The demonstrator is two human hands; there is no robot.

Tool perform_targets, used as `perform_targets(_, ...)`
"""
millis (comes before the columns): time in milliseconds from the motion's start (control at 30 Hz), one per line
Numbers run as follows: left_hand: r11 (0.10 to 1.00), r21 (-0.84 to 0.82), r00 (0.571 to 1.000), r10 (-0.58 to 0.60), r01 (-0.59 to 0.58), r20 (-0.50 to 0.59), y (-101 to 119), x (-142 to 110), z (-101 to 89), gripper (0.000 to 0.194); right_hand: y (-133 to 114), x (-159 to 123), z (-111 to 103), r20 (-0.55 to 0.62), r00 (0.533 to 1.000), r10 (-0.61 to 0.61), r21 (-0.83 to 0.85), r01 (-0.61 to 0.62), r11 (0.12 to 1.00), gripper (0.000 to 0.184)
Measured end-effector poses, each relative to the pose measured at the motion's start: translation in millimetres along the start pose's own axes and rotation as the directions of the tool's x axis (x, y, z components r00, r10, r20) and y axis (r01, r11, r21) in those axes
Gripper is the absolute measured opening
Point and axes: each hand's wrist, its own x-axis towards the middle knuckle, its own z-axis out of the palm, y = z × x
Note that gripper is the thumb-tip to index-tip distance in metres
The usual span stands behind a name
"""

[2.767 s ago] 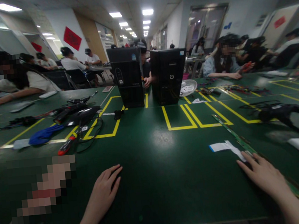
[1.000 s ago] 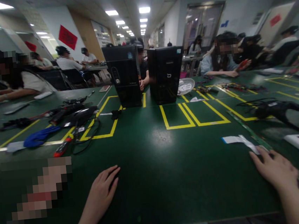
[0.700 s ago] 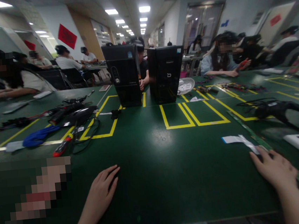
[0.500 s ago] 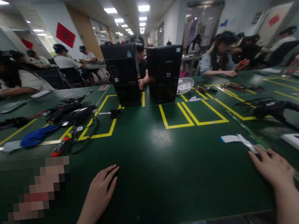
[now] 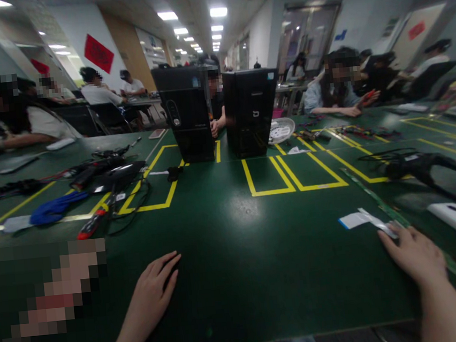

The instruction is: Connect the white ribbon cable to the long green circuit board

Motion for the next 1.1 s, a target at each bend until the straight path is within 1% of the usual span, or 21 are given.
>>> perform_targets(100,1.0,0.002,1.0,-0.004,0.004,0.002,-0.4,-0.3,-0.2,0.038,-4.2,-2.5,-5.9,0.106,0.993,0.053,0.081,-0.062,0.995,0.072)
perform_targets(200,1.0,0.004,1.0,-0.006,0.006,0.008,-0.4,-0.2,-0.1,0.038,-9.0,-6.1,-11.2,0.11,0.992,0.068,0.116,-0.08,0.99,0.068)
perform_targets(300,1.0,0.008,1.0,-0.008,0.008,0.008,0.0,0.1,0.1,0.038,-13.0,-10.5,-16.2,0.074,0.993,0.09,0.098,-0.098,0.99,0.069)
perform_targets(367,1.0,0.009,1.0,-0.009,0.009,0.007,-0.1,0.2,0.4,0.038,-15.3,-13.6,-20.2,0.019,0.998,0.056,0.097,-0.058,0.994,0.068)
perform_targets(467,1.0,0.01,1.0,-0.004,0.004,0.008,-0.9,0.2,0.9,0.038,-18.8,-17.7,-26.7,-0.064,0.996,-0.059,0.113,0.066,0.991,0.063)
perform_targets(500,1.0,0.01,1.0,-0.003,0.003,0.009,-1.2,0.3,1.1,0.038,-19.9,-18.7,-28.6,-0.071,0.993,-0.094,0.12,0.102,0.987,0.061)
perform_targets(567,1.0,0.007,1.0,-0.006,0.006,0.012,-1.5,0.3,1.3,0.037,-22.0,-20.1,-31.3,-0.046,0.991,-0.129,0.136,0.135,0.981,0.059)
perform_targets(667,1.0,-0.004,1.0,-0.017,0.017,0.004,-1.1,0.5,1.3,0.037,-23.5,-21.0,-32.0,0.013,0.991,-0.131,0.169,0.127,0.977,0.057)
perform_targets(767,1.0,-0.011,1.0,-0.015,0.015,-0.011,-0.3,0.6,1.2,0.037,-22.9,-21.4,-30.2,0.035,0.99,-0.135,0.196,0.126,0.973,0.055)
perform_targets(967,1.0,-0.004,1.0,0.0,0.0,-0.009,-1.6,0.8,1.5,0.037,-22.0,-21.9,-28.7,-0.011,0.992,-0.129,0.183,0.129,0.974,0.049)
perform_targets(1100,1.0,0.001,1.0,0.002,-0.002,0.0,-3.5,0.6,2.5,0.037,-24.0,-23.6,-30.8,0.01,0.994,-0.106,0.217,0.101,0.971,0.055)
